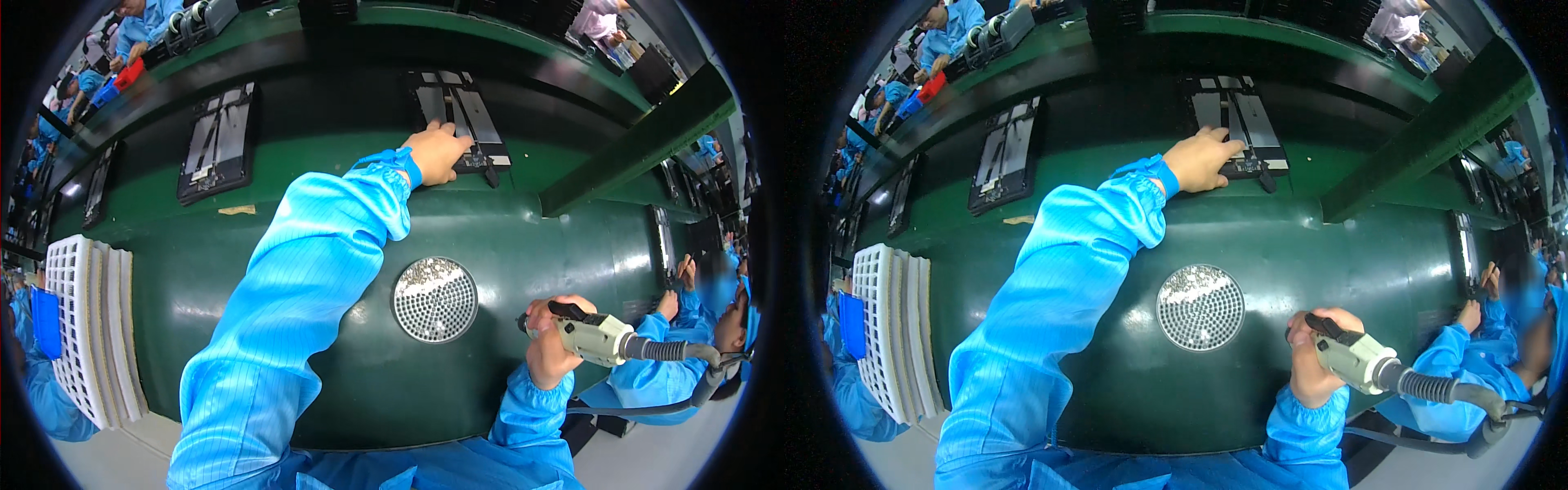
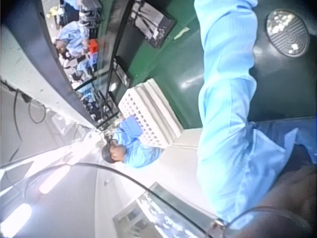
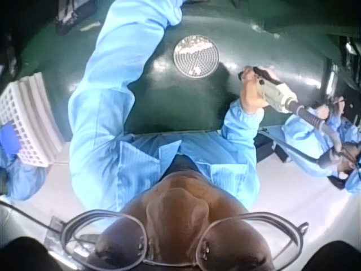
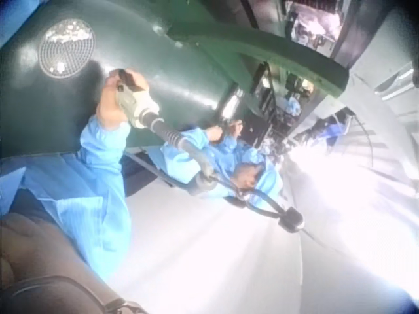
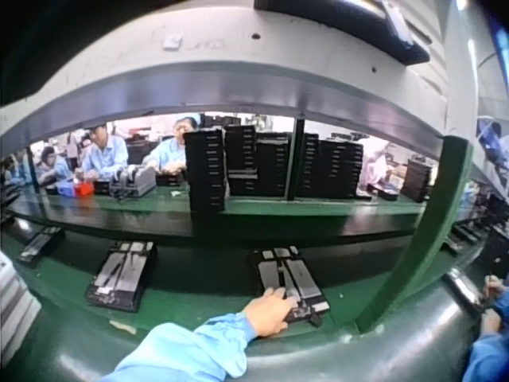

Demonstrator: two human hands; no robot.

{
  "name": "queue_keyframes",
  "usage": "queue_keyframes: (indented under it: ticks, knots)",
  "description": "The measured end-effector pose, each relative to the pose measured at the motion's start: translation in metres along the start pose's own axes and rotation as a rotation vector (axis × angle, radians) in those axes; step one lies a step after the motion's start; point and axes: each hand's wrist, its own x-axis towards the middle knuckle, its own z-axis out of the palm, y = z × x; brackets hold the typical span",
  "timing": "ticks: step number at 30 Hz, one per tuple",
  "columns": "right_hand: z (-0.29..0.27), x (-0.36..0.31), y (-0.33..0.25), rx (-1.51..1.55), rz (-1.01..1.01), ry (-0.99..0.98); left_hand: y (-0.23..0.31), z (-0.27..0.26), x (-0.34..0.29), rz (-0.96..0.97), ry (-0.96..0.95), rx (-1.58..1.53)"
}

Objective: Assemble electronic device components by fastening screws into tablet frames using an electric screwdriver on a factory production line.

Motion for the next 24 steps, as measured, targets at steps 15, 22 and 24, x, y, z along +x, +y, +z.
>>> queue_keyframes:
  ticks: [15, 22, 24]
  knots:
    - [0.005, -0.007, -0.003, 0.036, -0.038, -0.036, -0.027, -0.012, -0.012, 0.016, 0.178, 0.035]
    - [0.009, -0.009, -0.004, 0.04, 0.054, -0.048, -0.028, 0.006, -0.021, -0.161, 0.457, 0.349]
    - [0.009, -0.007, -0.002, 0.059, 0.075, -0.025, -0.032, 0.008, -0.037, -0.121, 0.47, 0.411]
